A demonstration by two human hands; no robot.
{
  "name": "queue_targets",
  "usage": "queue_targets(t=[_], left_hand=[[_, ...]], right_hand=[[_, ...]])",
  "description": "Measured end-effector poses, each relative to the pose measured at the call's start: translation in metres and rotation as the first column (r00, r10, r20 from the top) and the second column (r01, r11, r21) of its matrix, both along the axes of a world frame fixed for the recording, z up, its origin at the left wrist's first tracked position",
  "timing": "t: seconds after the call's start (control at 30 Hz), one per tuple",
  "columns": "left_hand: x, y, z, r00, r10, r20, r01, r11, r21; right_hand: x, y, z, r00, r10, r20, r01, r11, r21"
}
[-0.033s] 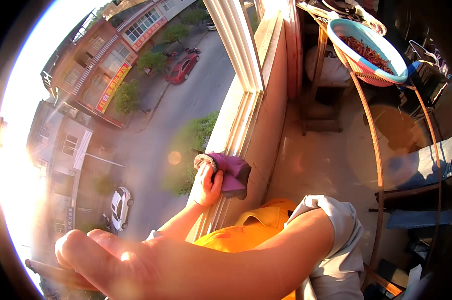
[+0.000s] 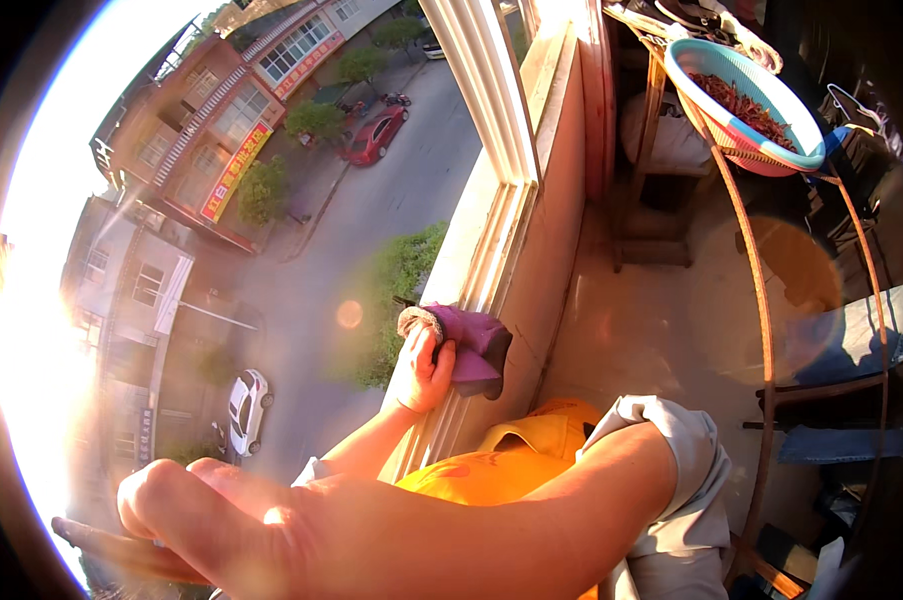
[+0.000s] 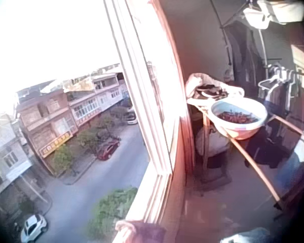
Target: The person cleans the window frame and sill using a cloth and a small stick-like tool. They wipe the metal tracks and corners of the window frame, then move inside to pack the tools into a bag.
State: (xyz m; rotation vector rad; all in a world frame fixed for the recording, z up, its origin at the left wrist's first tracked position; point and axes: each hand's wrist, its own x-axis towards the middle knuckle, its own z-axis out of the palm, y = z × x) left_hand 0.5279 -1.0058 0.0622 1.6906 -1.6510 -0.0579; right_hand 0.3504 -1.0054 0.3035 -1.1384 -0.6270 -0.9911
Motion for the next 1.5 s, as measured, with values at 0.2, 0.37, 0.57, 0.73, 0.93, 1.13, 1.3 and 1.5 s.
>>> queue_targets(t=[0.2,0.37,0.57,0.73,0.93,1.13,1.3,1.5], left_hand=[[-0.002,0.003,0.003,1.000,0.020,0.012,-0.020,1.000,-0.010],[-0.001,-0.001,-0.001,0.998,0.045,0.044,-0.046,0.999,0.017],[-0.007,0.001,0.005,0.997,0.052,0.054,-0.052,0.999,0.005],[-0.005,0.004,-0.001,0.998,0.035,0.056,-0.035,0.999,0.007],[-0.005,-0.002,-0.001,0.998,0.011,0.054,-0.009,1.000,-0.025],[-0.007,-0.006,0.012,0.994,0.038,-0.098,-0.055,0.981,-0.184],[-0.011,-0.050,0.040,0.980,-0.038,-0.197,-0.029,0.945,-0.327],[-0.003,-0.145,0.034,0.960,-0.043,0.275,0.043,0.999,0.006]], right_hand=[[-0.009,-0.014,-0.006,0.994,-0.003,-0.105,-0.026,0.963,-0.269],[0.002,0.002,-0.033,0.970,-0.216,0.116,0.234,0.956,-0.178],[0.010,0.001,-0.026,0.965,0.020,0.261,0.005,0.996,-0.094],[-0.011,-0.021,-0.016,0.994,0.099,-0.037,-0.104,0.980,-0.171],[-0.060,-0.060,-0.011,0.877,0.126,-0.464,-0.099,0.992,0.083],[-0.077,-0.121,-0.129,0.658,-0.018,-0.752,0.344,0.897,0.279],[-0.097,-0.143,-0.222,0.450,0.011,-0.893,0.586,0.751,0.305],[-0.113,-0.134,-0.279,0.370,0.177,-0.912,0.576,0.727,0.374]])
